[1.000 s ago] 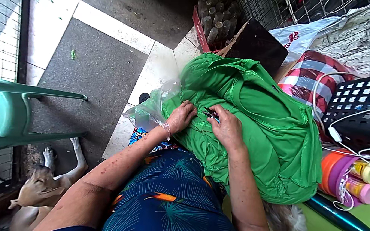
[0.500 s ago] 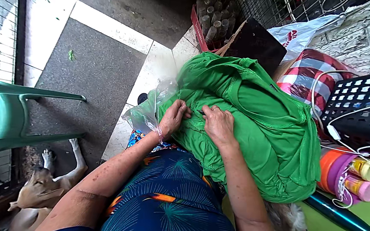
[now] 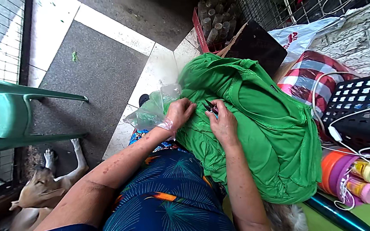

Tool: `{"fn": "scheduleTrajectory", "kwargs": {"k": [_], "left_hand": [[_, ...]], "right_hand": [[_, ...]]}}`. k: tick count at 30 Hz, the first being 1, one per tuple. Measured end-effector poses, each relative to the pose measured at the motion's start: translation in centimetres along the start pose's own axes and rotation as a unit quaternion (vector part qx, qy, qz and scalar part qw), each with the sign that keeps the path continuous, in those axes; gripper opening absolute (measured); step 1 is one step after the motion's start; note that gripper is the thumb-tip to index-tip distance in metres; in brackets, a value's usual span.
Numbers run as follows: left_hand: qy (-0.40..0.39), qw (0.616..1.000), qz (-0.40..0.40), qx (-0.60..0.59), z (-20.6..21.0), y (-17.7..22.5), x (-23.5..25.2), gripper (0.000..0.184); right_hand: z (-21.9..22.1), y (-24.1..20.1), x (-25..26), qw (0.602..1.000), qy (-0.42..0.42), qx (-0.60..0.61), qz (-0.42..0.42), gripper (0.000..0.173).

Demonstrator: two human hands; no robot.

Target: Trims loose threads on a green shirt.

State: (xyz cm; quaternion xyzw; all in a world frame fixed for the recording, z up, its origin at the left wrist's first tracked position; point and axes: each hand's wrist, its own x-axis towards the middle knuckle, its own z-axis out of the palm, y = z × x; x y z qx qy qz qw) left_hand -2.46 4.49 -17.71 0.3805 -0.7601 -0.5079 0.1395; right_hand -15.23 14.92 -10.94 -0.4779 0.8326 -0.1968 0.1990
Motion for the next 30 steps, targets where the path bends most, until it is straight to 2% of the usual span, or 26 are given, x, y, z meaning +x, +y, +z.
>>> {"fn": "scheduleTrajectory", "kwargs": {"k": [2,5,8,11,15,22,27,30], "left_hand": [[-0.034,0.997,-0.028,0.057,0.2,0.7,0.9,0.035],[-0.078,0.992,-0.070,0.074,-0.3,1.3,1.7,0.031],[-0.106,0.988,-0.105,-0.029,-1.2,0.4,1.9,0.026],[-0.106,0.966,-0.155,-0.176,-2.0,-0.3,1.3,0.021],[-0.081,0.964,-0.120,-0.222,-2.1,-0.9,0.2,0.018],[-0.065,0.983,-0.034,-0.171,-1.5,-0.9,-0.4,0.018],[-0.071,0.985,-0.026,-0.158,-1.3,-0.9,-0.4,0.019],[-0.078,0.981,-0.040,-0.174,-1.9,-0.8,-0.7,0.017]], "right_hand": [[0.1,0.1,0.0,1.000,-0.001,-0.004,0.001,0.030],[0.3,0.1,0.0,1.000,0.005,-0.014,-0.005,0.029],[0.8,0.5,0.0,0.998,0.031,-0.018,-0.050,0.028],[1.0,0.9,0.1,0.996,0.021,-0.022,-0.085,0.026],[1.0,0.9,0.3,0.992,-0.020,-0.068,-0.103,0.023],[1.1,-1.1,0.8,0.981,-0.079,-0.157,-0.085,0.018],[1.5,-1.1,1.1,0.976,-0.071,-0.178,-0.102,0.014],[1.3,-0.9,1.2,0.986,-0.064,-0.139,-0.065,0.016]]}}
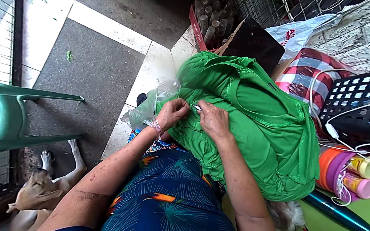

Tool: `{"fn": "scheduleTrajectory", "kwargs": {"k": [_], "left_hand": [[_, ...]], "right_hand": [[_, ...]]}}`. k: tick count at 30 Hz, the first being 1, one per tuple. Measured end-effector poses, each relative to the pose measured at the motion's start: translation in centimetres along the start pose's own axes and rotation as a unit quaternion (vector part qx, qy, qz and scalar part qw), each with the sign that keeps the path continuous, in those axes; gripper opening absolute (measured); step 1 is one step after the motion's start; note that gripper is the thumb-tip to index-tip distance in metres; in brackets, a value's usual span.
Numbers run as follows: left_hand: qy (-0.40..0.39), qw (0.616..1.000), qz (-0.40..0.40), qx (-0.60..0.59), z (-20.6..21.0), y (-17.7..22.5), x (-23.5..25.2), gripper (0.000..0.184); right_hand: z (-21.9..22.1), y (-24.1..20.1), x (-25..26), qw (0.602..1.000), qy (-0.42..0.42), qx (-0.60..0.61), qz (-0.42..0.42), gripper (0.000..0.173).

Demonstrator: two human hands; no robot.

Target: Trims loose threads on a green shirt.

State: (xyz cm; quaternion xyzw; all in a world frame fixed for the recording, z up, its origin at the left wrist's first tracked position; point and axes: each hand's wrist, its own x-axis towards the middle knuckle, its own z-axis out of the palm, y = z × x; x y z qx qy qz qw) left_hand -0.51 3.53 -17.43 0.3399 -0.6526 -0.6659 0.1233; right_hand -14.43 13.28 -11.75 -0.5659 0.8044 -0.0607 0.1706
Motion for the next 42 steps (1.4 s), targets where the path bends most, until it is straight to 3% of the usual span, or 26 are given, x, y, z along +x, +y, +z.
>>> {"fn": "scheduleTrajectory", "kwargs": {"k": [2,5,8,10,13,15,18,20,23,26,28,30,34,38,40,42], "left_hand": [[-0.042,0.999,-0.001,0.014,-0.7,0.8,-0.8,0.018],[-0.175,0.983,0.031,0.050,-0.8,3.1,-3.2,0.019],[-0.298,0.947,0.104,0.056,0.7,5.3,-5.0,0.023],[-0.344,0.924,0.160,0.051,1.8,6.1,-5.8,0.023],[-0.381,0.899,0.208,0.052,3.2,6.6,-6.7,0.021],[-0.391,0.890,0.227,0.060,3.2,6.8,-7.2,0.020],[-0.291,0.921,0.238,0.103,0.9,6.9,-7.8,0.020],[-0.164,0.946,0.209,0.183,-1.5,6.2,-7.8,0.019],[-0.021,0.935,0.108,0.339,-4.5,4.1,-7.1,0.014],[0.001,0.920,-0.032,0.390,-6.5,2.5,-6.5,0.019],[-0.017,0.919,-0.064,0.388,-7.4,1.9,-6.6,0.030],[-0.021,0.929,-0.061,0.365,-7.9,1.7,-6.7,0.037],[0.027,0.929,-0.042,0.366,-8.6,1.9,-6.3,0.022],[0.026,0.947,0.063,0.315,-8.7,1.8,-6.4,0.015],[0.014,0.959,0.111,0.261,-8.5,1.9,-6.4,0.025],[0.018,0.967,0.149,0.207,-8.0,2.5,-6.2,0.017]], "right_hand": [[-0.3,0.2,0.0,0.997,0.002,0.063,0.045,0.022],[-0.6,1.1,0.4,0.975,0.023,0.203,0.090,0.032],[-0.1,1.8,0.9,0.938,0.078,0.333,0.064,0.035],[-0.9,0.6,1.2,0.919,0.065,0.385,0.048,0.049],[-2.0,-2.7,2.2,0.937,-0.021,0.350,0.017,0.080],[-2.2,-4.8,3.4,0.959,-0.103,0.264,0.008,0.075],[-1.2,-5.9,4.3,0.970,-0.156,0.184,0.024,0.040],[-0.9,-5.3,3.6,0.967,-0.116,0.225,0.014,0.030],[-1.5,-4.3,2.4,0.957,-0.074,0.282,-0.005,0.022],[-2.1,-3.8,1.8,0.948,-0.053,0.314,-0.018,0.019],[-1.9,-3.5,1.8,0.946,-0.040,0.322,-0.017,0.018],[-1.6,-3.3,1.9,0.944,-0.034,0.329,-0.001,0.019],[-1.3,-2.9,2.1,0.936,-0.021,0.351,0.002,0.019],[-3.3,-0.6,1.4,0.940,0.036,0.340,-0.001,0.031],[-5.1,0.8,0.3,0.954,0.050,0.295,0.028,0.025],[-5.8,1.8,-1.1,0.973,0.047,0.222,0.034,0.017]]}}
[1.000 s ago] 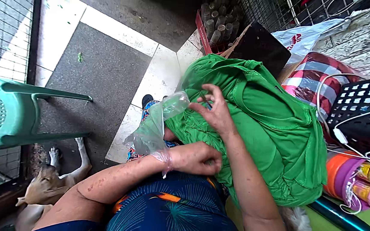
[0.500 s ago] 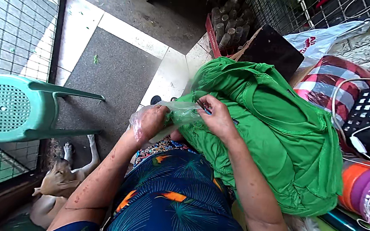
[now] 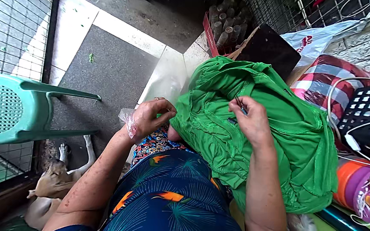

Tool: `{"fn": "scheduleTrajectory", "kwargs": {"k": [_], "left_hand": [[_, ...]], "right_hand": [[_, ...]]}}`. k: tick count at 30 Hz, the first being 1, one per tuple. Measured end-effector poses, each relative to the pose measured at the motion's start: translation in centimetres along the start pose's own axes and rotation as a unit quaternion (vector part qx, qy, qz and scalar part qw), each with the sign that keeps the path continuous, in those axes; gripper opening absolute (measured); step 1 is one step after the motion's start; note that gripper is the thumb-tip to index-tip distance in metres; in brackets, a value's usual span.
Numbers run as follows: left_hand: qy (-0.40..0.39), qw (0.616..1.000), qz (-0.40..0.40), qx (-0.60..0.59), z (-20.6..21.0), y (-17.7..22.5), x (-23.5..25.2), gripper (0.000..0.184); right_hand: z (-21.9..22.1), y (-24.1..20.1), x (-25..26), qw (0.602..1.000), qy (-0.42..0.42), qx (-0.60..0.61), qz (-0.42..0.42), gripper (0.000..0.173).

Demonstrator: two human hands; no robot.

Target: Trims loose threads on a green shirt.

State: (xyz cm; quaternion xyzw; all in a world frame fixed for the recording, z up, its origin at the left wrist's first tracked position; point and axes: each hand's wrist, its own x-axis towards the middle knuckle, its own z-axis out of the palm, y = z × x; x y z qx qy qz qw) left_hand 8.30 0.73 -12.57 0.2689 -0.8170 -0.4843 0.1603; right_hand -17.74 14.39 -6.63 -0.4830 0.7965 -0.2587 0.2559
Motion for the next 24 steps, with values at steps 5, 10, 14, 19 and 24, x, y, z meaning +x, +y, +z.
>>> {"fn": "scheduleTrajectory", "kwargs": {"k": [5,10,14,19,24], "left_hand": [[-0.022,0.998,0.062,-0.013,2.6,0.4,2.2,0.021],[-0.061,0.998,0.019,-0.009,6.7,1.3,4.3,0.016],[-0.040,0.999,0.008,-0.014,8.3,2.0,5.4,0.019],[0.003,1.000,-0.002,-0.021,9.7,2.1,6.7,0.023],[0.077,0.997,0.008,-0.020,12.4,2.1,8.2,0.034]], "right_hand": [[1.1,1.5,-2.3,0.987,-0.084,-0.136,0.001,0.023],[2.1,2.1,-3.0,0.989,0.000,-0.141,-0.034,0.012],[-0.7,3.3,-3.3,0.992,0.115,-0.041,-0.030,0.015],[-1.0,5.8,-3.6,0.985,0.137,0.088,0.063,0.012],[-0.4,6.2,-3.6,0.970,0.158,0.171,0.066,0.011]]}}
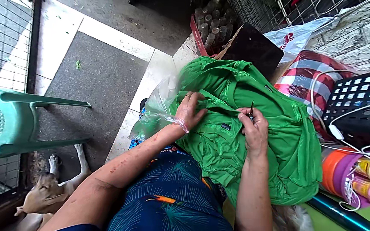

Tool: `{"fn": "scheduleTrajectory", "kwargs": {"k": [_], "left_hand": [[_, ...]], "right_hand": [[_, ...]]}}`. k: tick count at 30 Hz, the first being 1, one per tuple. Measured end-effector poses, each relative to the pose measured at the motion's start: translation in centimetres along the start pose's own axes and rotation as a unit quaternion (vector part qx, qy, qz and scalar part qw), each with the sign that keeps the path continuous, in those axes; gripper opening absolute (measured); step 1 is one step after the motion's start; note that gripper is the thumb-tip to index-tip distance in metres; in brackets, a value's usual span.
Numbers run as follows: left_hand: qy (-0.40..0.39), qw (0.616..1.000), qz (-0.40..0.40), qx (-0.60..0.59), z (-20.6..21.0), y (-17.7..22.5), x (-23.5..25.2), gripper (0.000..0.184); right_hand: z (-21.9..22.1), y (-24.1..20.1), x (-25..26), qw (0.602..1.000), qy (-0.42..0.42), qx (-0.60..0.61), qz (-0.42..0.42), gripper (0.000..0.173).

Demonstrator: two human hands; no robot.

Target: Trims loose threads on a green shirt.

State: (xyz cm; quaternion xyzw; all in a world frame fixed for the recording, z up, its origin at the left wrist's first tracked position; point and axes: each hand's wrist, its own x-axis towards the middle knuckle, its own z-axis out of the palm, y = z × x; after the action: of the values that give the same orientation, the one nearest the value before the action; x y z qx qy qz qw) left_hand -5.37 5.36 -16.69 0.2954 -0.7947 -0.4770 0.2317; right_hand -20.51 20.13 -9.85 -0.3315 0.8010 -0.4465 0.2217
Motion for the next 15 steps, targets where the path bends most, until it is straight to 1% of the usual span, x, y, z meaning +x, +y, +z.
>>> {"fn": "scheduleTrajectory", "kwargs": {"k": [2,4,5,7,8,10,12,13,15], "left_hand": [[0.035,0.999,0.026,-0.004,1.3,-0.2,0.3,0.032],[0.054,0.997,0.049,0.003,2.1,-0.1,0.5,0.030],[0.048,0.997,0.055,0.012,2.3,0.1,0.6,0.032],[-0.001,0.999,0.041,0.030,1.8,1.2,0.7,0.035],[-0.013,0.998,0.040,0.038,1.9,1.2,0.9,0.036],[-0.001,0.996,0.069,0.054,2.6,-0.2,1.6,0.032],[0.015,0.993,0.098,0.069,2.4,-0.8,1.8,0.025],[0.028,0.990,0.115,0.081,2.1,-0.9,1.7,0.022],[0.042,0.984,0.138,0.103,1.5,-1.2,1.2,0.021]], "right_hand": [[0.2,0.1,0.0,1.000,0.019,-0.003,-0.006,0.011],[0.5,0.0,-0.2,0.998,0.037,-0.055,-0.014,0.010],[0.8,0.0,-0.2,0.994,0.045,-0.091,-0.028,0.012],[1.5,0.0,-0.3,0.983,0.049,-0.162,-0.067,0.025],[1.8,0.0,-0.2,0.975,0.043,-0.199,-0.090,0.030],[1.8,-0.4,0.0,0.957,0.008,-0.267,-0.111,0.028],[1.4,-1.8,0.2,0.942,-0.073,-0.316,-0.084,0.023],[1.3,-2.5,0.3,0.938,-0.096,-0.323,-0.080,0.021],[1.8,-3.3,0.6,0.944,-0.080,-0.295,-0.125,0.019]]}}
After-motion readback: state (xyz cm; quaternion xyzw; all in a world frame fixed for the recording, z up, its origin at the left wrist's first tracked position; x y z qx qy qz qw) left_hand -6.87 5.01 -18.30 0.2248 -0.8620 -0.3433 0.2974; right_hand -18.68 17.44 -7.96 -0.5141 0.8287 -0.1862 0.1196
